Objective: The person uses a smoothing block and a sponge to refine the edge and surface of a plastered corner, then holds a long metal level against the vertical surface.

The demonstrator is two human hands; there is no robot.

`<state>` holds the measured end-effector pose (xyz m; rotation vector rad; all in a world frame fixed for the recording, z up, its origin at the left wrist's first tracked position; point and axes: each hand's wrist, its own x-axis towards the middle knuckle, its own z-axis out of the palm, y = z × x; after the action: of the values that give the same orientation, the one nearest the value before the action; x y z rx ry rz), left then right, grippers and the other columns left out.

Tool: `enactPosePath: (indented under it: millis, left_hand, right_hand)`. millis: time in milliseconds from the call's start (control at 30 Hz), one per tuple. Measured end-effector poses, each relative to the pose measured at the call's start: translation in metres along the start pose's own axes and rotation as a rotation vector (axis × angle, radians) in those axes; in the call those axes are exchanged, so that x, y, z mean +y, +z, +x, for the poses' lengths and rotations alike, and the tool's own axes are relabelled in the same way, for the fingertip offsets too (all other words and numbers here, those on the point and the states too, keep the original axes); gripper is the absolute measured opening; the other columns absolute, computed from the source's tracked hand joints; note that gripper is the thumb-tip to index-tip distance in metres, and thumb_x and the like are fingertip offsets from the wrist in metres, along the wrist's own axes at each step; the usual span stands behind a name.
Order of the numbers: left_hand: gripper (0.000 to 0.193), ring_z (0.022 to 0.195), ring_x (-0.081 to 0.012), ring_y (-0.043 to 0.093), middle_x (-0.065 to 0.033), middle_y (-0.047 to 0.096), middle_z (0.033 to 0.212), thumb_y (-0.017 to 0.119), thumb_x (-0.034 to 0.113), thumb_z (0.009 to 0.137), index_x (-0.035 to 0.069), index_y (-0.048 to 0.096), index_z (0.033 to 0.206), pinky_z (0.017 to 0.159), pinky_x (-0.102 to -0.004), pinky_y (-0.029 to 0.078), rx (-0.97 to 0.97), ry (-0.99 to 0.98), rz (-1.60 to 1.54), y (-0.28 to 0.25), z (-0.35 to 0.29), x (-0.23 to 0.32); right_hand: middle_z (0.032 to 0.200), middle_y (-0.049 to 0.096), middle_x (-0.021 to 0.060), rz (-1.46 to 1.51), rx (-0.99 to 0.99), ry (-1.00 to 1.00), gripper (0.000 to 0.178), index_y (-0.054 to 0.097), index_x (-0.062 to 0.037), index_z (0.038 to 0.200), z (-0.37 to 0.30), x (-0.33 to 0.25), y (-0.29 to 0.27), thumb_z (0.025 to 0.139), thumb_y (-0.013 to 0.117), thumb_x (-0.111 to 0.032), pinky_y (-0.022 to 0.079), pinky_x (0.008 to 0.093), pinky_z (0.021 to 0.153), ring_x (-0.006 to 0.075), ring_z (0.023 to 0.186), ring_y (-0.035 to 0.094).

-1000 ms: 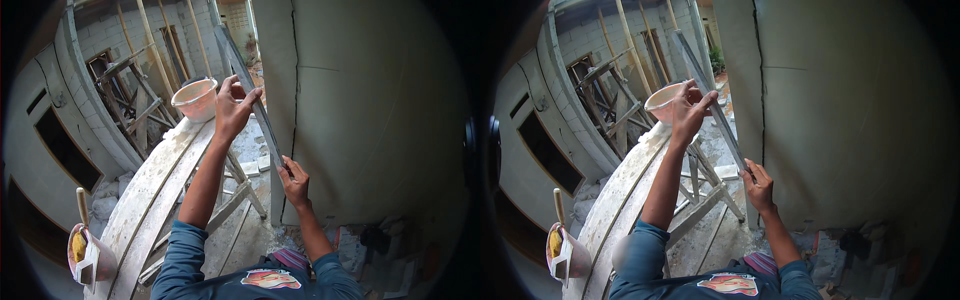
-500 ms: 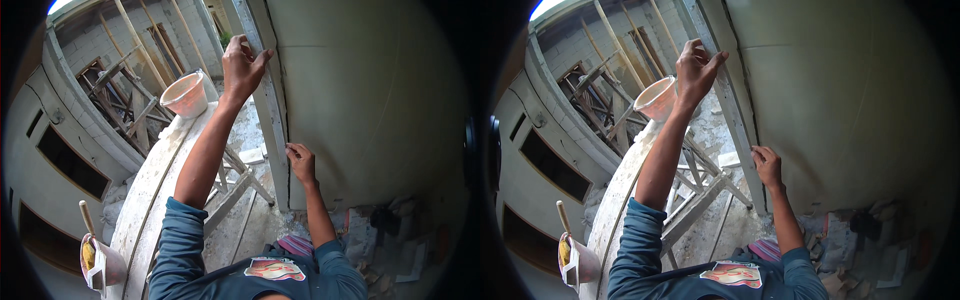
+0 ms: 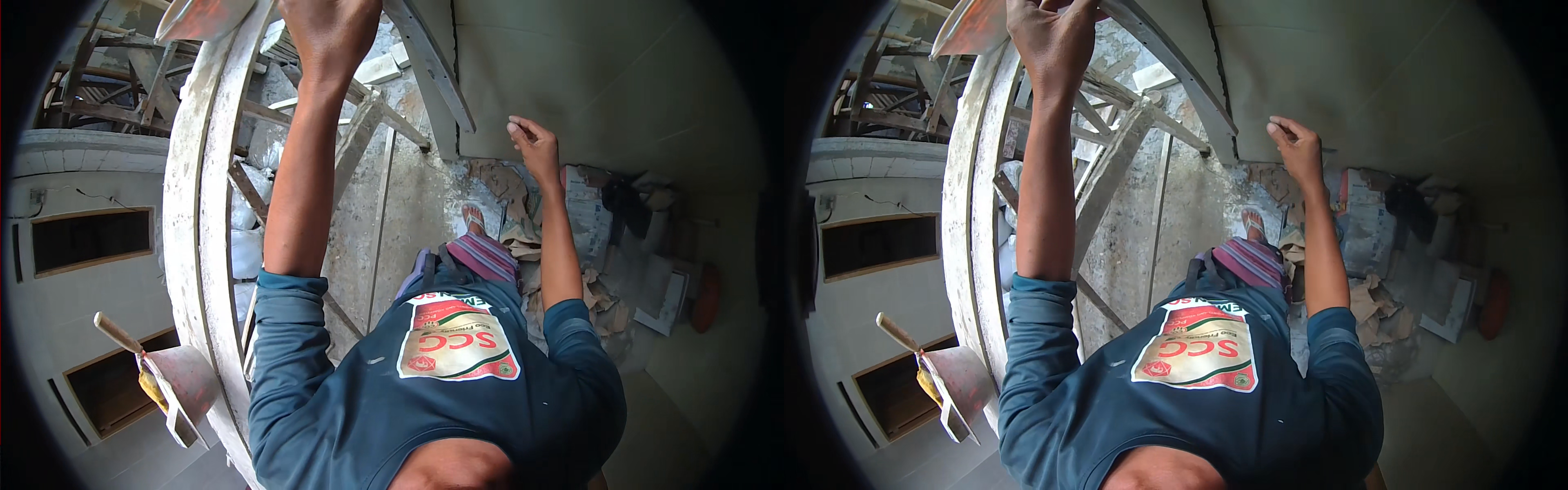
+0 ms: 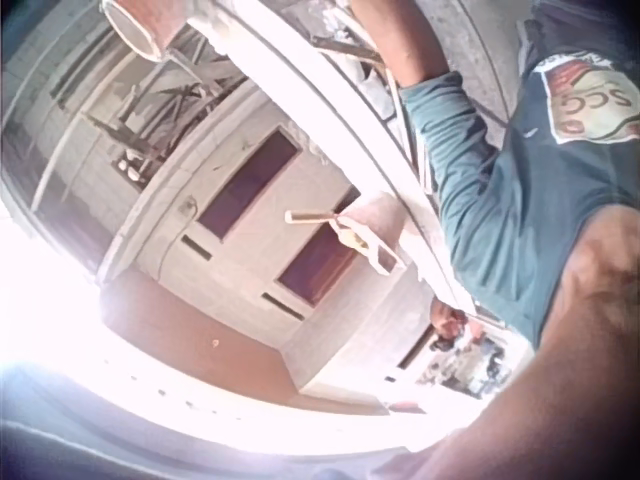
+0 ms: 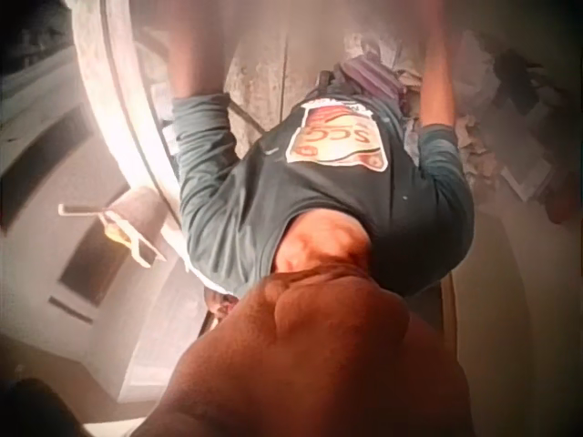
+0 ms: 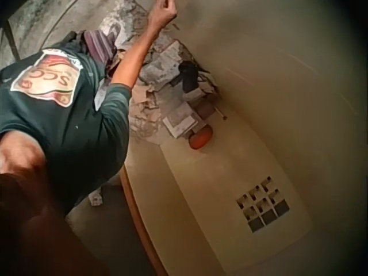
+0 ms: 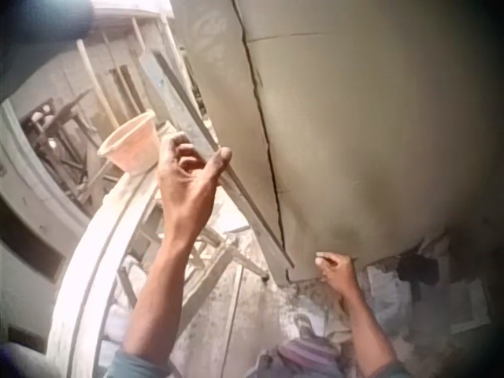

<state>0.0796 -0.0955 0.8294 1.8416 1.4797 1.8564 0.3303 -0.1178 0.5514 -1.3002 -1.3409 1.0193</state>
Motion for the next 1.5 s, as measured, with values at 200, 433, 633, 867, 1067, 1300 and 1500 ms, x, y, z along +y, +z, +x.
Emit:
enactPosePath:
  millis: [200, 433, 633, 867, 1067, 1300, 1500]
  left_hand:
    - [0.046, 0.071, -0.0171, 0.059, -0.0109, 0.060, 0.081, 0.081, 0.018, 0.075, 0.000, 0.049, 0.101, 0.062, -0.0297, 0.049, -0.041, -0.138, 0.102, -0.006, -0.061, -0.047]
    - [0.044, 0.070, -0.0178, 0.063, -0.0091, 0.061, 0.078, 0.083, 0.022, 0.073, 0.000, 0.052, 0.095, 0.064, -0.0314, 0.052, -0.021, 0.051, 0.193, 0.005, -0.073, -0.103]
    - [0.041, 0.066, -0.0188, 0.058, -0.0108, 0.058, 0.076, 0.080, 0.018, 0.075, -0.002, 0.051, 0.097, 0.061, -0.0332, 0.050, -0.012, 0.089, 0.230, 0.023, -0.061, -0.112]
    - [0.038, 0.064, -0.0186, 0.059, -0.0118, 0.057, 0.079, 0.078, 0.012, 0.077, -0.001, 0.049, 0.097, 0.054, -0.0310, 0.049, 0.018, 0.138, 0.175, 0.050, -0.026, -0.085]
    - [0.037, 0.065, -0.0197, 0.060, -0.0125, 0.056, 0.081, 0.077, 0.011, 0.077, -0.001, 0.049, 0.098, 0.055, -0.0320, 0.050, 0.030, 0.183, 0.108, 0.060, 0.012, -0.048]
    - [0.038, 0.066, -0.0196, 0.061, -0.0135, 0.059, 0.083, 0.077, 0.013, 0.077, -0.003, 0.053, 0.102, 0.058, -0.0324, 0.052, 0.042, 0.254, 0.120, 0.063, 0.061, -0.014]
    - [0.044, 0.067, -0.0200, 0.063, -0.0140, 0.060, 0.082, 0.076, 0.014, 0.078, -0.005, 0.053, 0.111, 0.060, -0.0322, 0.053, 0.093, 0.371, 0.163, 0.059, 0.102, 0.012]
  right_hand:
    - [0.078, 0.065, 0.0008, -0.151, 0.013, 0.280, 0.030, 0.069, 0.0008, 0.106, -0.107, 0.083, -0.042, 0.085, 0.071, -0.021, 0.044, 0.0229, 0.058, 0.0049, 0.065, 0.053]
    - [0.089, 0.070, 0.0100, -0.094, -0.013, 0.428, 0.029, 0.067, 0.0056, 0.105, -0.168, 0.105, -0.037, 0.084, 0.071, -0.013, 0.050, 0.0251, 0.073, 0.0117, 0.080, 0.064]
    - [0.075, 0.064, 0.0007, -0.123, -0.038, 0.241, 0.026, 0.069, 0.0027, 0.102, -0.140, 0.084, -0.008, 0.083, 0.073, -0.014, 0.043, 0.0220, 0.059, 0.0059, 0.066, 0.052]
    - [0.090, 0.067, 0.0116, -0.151, -0.066, -0.079, 0.036, 0.065, 0.0037, 0.107, -0.047, 0.031, 0.042, 0.078, 0.075, -0.013, 0.051, 0.0292, 0.069, 0.0158, 0.074, 0.062]
    - [0.103, 0.062, 0.0174, -0.141, 0.057, -0.321, 0.047, 0.059, 0.0020, 0.117, 0.037, -0.033, 0.076, 0.076, 0.076, -0.014, 0.051, 0.0346, 0.069, 0.0230, 0.077, 0.062]
    - [0.093, 0.065, 0.0161, -0.037, 0.123, -0.435, 0.032, 0.062, 0.0020, 0.108, 0.095, -0.082, 0.087, 0.079, 0.073, -0.008, 0.051, 0.0363, 0.066, 0.0254, 0.074, 0.065]
    - [0.086, 0.065, 0.0151, 0.032, 0.170, -0.581, 0.021, 0.066, 0.0012, 0.100, 0.121, -0.117, 0.086, 0.080, 0.071, -0.004, 0.051, 0.0349, 0.065, 0.0259, 0.071, 0.065]
